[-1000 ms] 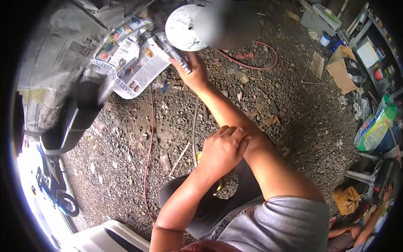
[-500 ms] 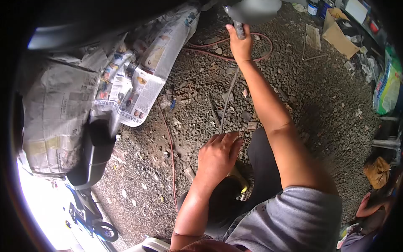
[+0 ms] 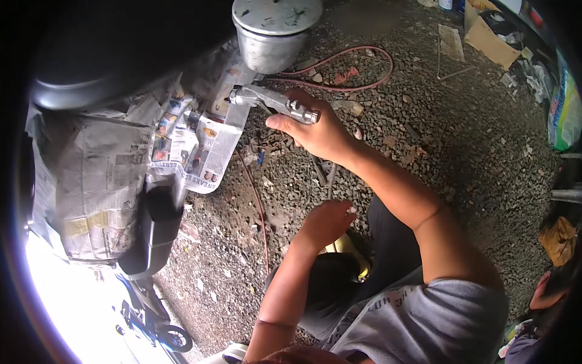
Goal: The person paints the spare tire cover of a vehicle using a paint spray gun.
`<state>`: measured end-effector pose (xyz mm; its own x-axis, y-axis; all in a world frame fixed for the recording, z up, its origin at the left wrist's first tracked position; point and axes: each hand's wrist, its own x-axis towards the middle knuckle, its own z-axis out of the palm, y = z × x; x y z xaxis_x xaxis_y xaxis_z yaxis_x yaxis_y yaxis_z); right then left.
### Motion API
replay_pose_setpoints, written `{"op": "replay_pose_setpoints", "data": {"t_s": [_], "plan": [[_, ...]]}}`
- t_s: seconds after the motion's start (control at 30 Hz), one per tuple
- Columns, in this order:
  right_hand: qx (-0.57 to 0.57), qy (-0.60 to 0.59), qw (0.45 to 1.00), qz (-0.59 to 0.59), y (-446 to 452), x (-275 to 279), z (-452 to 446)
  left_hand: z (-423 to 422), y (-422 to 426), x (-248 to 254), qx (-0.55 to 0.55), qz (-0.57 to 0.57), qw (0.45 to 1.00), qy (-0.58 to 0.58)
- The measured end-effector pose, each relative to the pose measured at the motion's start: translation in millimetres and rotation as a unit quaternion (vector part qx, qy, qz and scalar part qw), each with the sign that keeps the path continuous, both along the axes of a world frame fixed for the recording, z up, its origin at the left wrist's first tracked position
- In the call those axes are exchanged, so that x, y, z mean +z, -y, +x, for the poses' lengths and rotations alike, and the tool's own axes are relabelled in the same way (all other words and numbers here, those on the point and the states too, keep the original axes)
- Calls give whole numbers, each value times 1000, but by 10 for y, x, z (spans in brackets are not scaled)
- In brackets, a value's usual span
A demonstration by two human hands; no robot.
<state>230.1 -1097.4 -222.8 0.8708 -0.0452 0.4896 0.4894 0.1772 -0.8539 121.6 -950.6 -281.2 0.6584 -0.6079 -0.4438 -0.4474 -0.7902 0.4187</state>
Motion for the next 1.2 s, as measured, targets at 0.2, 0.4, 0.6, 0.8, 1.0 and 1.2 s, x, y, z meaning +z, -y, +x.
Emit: {"op": "replay_pose_setpoints", "data": {"t_s": [0.2, 0.4, 0.6, 0.8, 1.0, 1.2], "plan": [[-126, -117, 985, -28, 521, 90, 346, 24, -55, -81, -17, -12, 1000, 23], [-297, -131, 945, 38, 1038, 91, 691, -20, -51, -7, -14, 18, 1000, 10], [-272, -141, 951, 38, 835, 316, 474, -77, -122, -231, -38, -42, 997, 54], [-105, -57, 993, -3, 289, 771, -43, -50, 20, -204, -77, 42, 996, -5], [-23, 4, 1000, -11, 185, 1150, -218, -12, 6, -281, -77, 41, 996, -31], [-159, -89, 982, -45, 573, 1124, -80, 3, -14, -141, -49, 45, 997, -36]]}}
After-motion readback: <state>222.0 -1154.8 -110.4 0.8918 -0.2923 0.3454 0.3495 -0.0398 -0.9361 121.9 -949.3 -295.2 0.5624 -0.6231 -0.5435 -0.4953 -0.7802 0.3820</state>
